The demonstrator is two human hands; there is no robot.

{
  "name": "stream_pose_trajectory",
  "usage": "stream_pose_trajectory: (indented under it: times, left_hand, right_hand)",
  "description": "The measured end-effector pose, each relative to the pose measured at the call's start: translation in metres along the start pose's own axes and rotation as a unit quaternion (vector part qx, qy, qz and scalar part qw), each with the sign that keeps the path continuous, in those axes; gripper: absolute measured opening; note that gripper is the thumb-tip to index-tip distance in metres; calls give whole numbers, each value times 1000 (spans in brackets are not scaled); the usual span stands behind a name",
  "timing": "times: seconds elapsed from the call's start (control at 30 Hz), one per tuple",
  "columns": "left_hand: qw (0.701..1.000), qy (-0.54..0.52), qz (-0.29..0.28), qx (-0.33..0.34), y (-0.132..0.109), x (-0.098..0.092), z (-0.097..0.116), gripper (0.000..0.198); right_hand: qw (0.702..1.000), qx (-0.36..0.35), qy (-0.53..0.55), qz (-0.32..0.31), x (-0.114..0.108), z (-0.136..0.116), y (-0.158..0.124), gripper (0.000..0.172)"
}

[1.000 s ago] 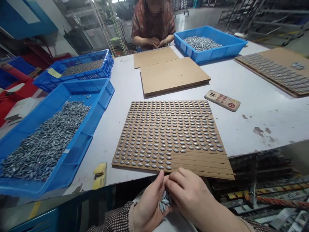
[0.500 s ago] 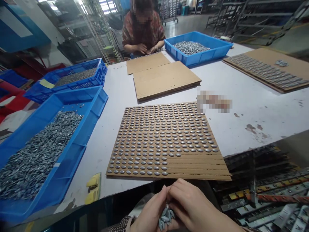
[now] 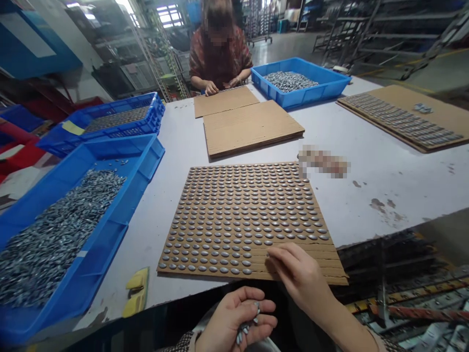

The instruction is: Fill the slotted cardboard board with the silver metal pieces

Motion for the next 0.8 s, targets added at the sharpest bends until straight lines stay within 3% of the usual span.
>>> stream_pose_trajectory:
  times: [0.3, 0.6, 0.8]
  left_hand:
    - [999, -14, -29, 32, 2, -4, -2, 29]
    - [998, -53, -21, 24, 2, -6, -2, 20]
    - [996, -72, -49, 34, -9, 0, 4, 20]
  right_hand:
    - [989, -97, -114, -10, 33, -18, 13, 23]
    - [977, -135, -143, -78, 36, -15, 3, 34]
    - [982, -118, -134, -67, 32, -13, 6, 33]
Point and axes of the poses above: each hand's wrist, its own y-axis towards the middle knuckle, its own x-axis out of the palm, z = x × y, the point moved 7 cm from there along y, towards the middle knuckle, and after that the axes turned 6 degrees about -x, right-handed, at the moved point
